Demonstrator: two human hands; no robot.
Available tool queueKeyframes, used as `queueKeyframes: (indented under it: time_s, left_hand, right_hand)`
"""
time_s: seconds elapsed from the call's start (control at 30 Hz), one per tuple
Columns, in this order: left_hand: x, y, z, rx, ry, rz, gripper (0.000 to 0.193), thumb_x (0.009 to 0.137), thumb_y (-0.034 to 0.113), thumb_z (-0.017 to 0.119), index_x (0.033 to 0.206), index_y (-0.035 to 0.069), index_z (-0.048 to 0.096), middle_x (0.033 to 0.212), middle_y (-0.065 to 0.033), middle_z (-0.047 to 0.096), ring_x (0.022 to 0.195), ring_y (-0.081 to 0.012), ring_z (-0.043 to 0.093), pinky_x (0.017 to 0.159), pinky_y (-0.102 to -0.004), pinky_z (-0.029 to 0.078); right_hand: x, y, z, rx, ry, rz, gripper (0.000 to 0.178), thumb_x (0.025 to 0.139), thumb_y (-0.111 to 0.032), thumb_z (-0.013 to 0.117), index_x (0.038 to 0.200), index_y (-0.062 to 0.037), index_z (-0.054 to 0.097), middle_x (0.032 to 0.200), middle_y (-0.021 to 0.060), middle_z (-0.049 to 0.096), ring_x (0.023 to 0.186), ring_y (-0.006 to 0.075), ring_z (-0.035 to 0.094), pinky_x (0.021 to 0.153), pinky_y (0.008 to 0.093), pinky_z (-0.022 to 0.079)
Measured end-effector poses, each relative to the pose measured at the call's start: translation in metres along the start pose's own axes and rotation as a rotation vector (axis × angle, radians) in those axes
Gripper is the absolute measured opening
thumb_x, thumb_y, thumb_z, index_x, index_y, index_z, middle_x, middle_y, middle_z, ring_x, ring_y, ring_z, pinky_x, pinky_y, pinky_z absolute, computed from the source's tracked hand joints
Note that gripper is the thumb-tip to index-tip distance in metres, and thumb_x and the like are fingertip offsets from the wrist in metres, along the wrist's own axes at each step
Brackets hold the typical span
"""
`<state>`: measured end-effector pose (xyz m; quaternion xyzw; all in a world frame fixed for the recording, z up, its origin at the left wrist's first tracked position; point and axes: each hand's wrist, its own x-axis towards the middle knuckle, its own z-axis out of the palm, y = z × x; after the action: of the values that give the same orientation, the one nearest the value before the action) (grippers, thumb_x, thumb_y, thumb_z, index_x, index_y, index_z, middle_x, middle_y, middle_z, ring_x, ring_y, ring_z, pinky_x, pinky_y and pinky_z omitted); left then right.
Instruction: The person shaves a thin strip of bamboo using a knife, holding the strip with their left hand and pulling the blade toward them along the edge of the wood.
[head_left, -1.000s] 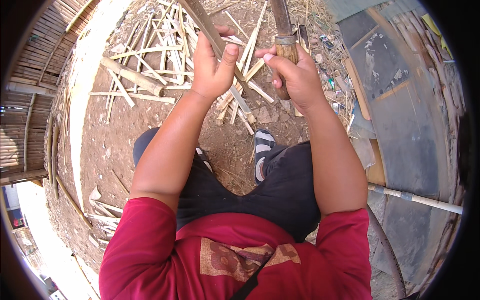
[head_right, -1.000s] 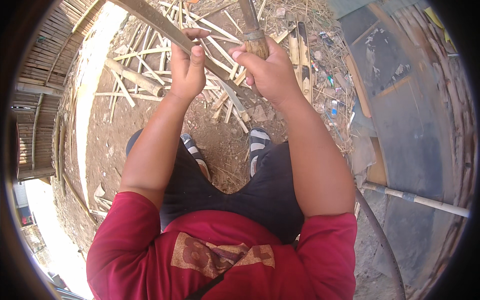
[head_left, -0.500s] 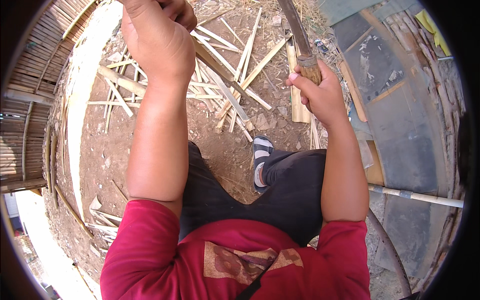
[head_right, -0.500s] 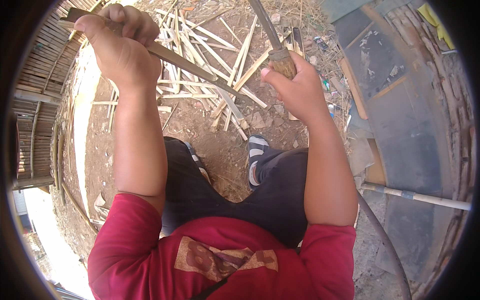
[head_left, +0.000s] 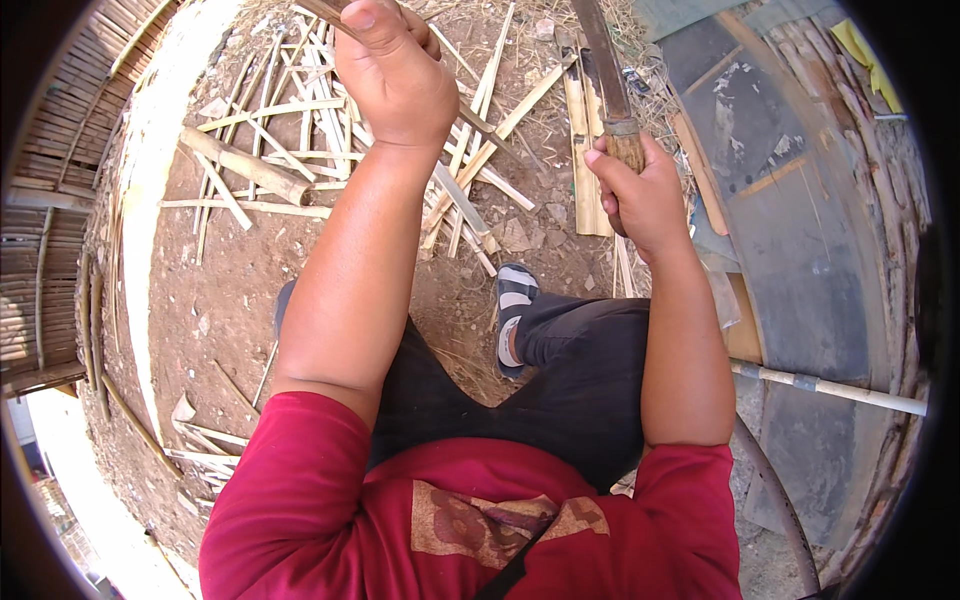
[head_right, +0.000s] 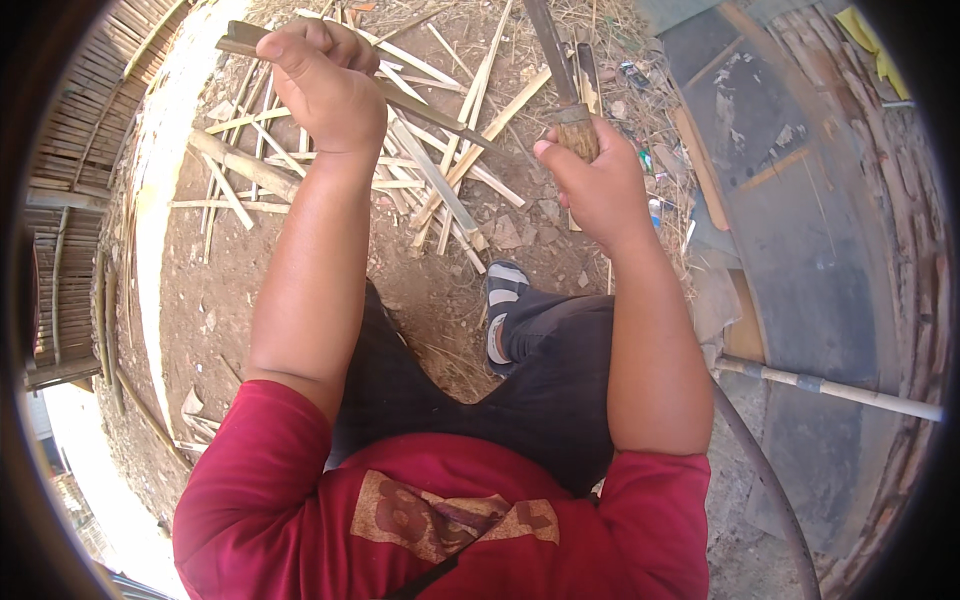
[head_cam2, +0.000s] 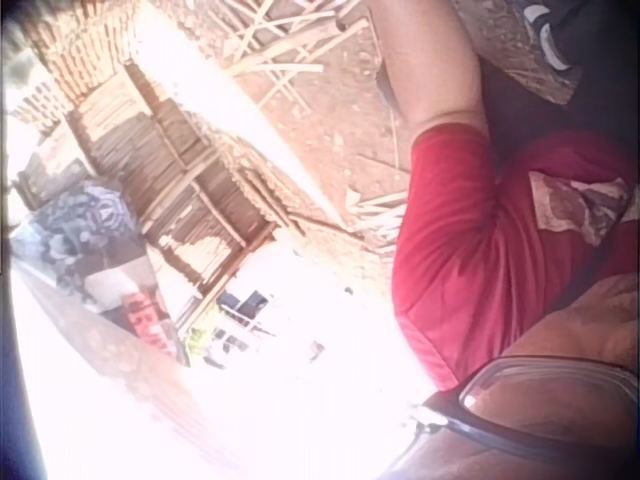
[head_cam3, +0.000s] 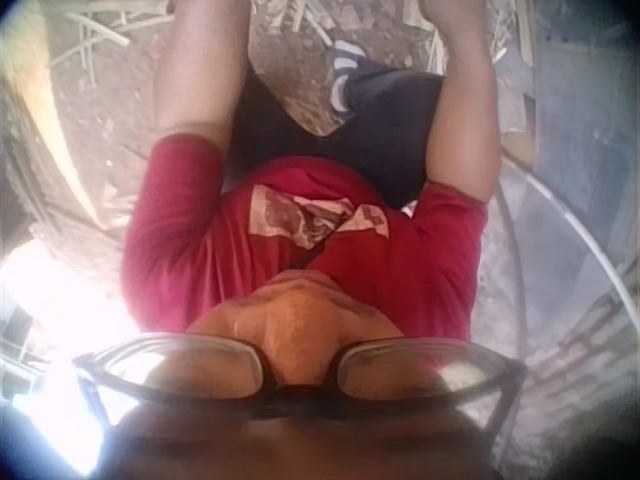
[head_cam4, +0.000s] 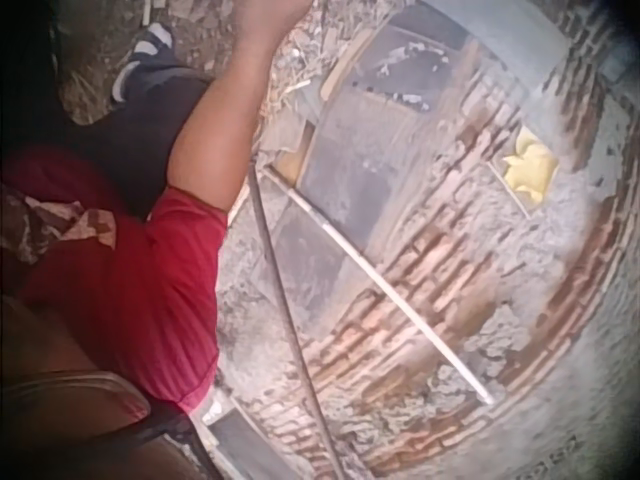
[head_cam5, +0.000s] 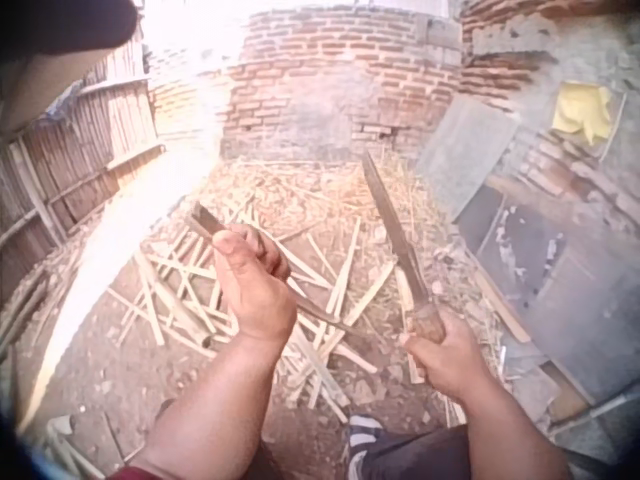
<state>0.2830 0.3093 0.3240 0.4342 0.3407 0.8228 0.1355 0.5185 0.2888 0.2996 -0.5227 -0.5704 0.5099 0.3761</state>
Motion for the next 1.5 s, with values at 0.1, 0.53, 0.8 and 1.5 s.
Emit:
queueKeyframes:
  time_s: [0.1,0.53,0.8,1.5]
  left_hand:
    - [0.008,-0.002,0.000,0.016,-0.067,0.025,0.071,0.096,0.079,0.030,0.079,0.011,0.038,0.064,0.0022,0.031,0.054,-0.0089,0.027,0.048,-0.0254,0.023]
    - [0.020,-0.035,-0.004,-0.203,0.039,0.004,0.066,0.097,0.077,0.036,0.087,0.012,0.042,0.070,0.0030,0.033,0.058,-0.0081,0.028,0.051,-0.0254,0.021]
    - [0.011,-0.022,-0.001,0.017,0.133,-0.054,0.081,0.088,0.089,0.021,0.082,0.009,0.036,0.065,0.0027,0.032,0.055,-0.0087,0.026,0.049,-0.0249,0.022]
    - [0.034,0.025,-0.017,-0.292,0.015,-0.004,0.046,0.108,0.052,0.036,0.080,0.016,0.037,0.065,0.0034,0.030,0.054,-0.0088,0.024,0.048,-0.0248,0.024]
  right_hand:
    - [-0.004,0.007,-0.004,-0.072,-0.028,0.035,0.030,0.086,-0.021,0.075,0.108,-0.0035,0.065,0.072,-0.0027,0.058,0.057,0.0065,0.051,0.051,0.0250,0.042]
    - [-0.036,0.071,0.058,-0.065,0.046,0.028,0.036,0.087,-0.017,0.070,0.115,0.0049,0.064,0.087,0.0143,0.073,0.078,0.0253,0.069,0.074,0.0386,0.053]
    - [-0.019,0.118,0.097,-0.350,-0.086,0.099,0.039,0.081,-0.021,0.067,0.110,0.0051,0.064,0.077,0.0201,0.069,0.075,0.0330,0.070,0.071,0.0444,0.052]
    - [-0.031,0.085,0.091,-0.226,-0.009,0.001,0.043,0.081,-0.020,0.067,0.116,0.0053,0.063,0.093,0.0243,0.070,0.084,0.0374,0.070,0.078,0.0460,0.052]
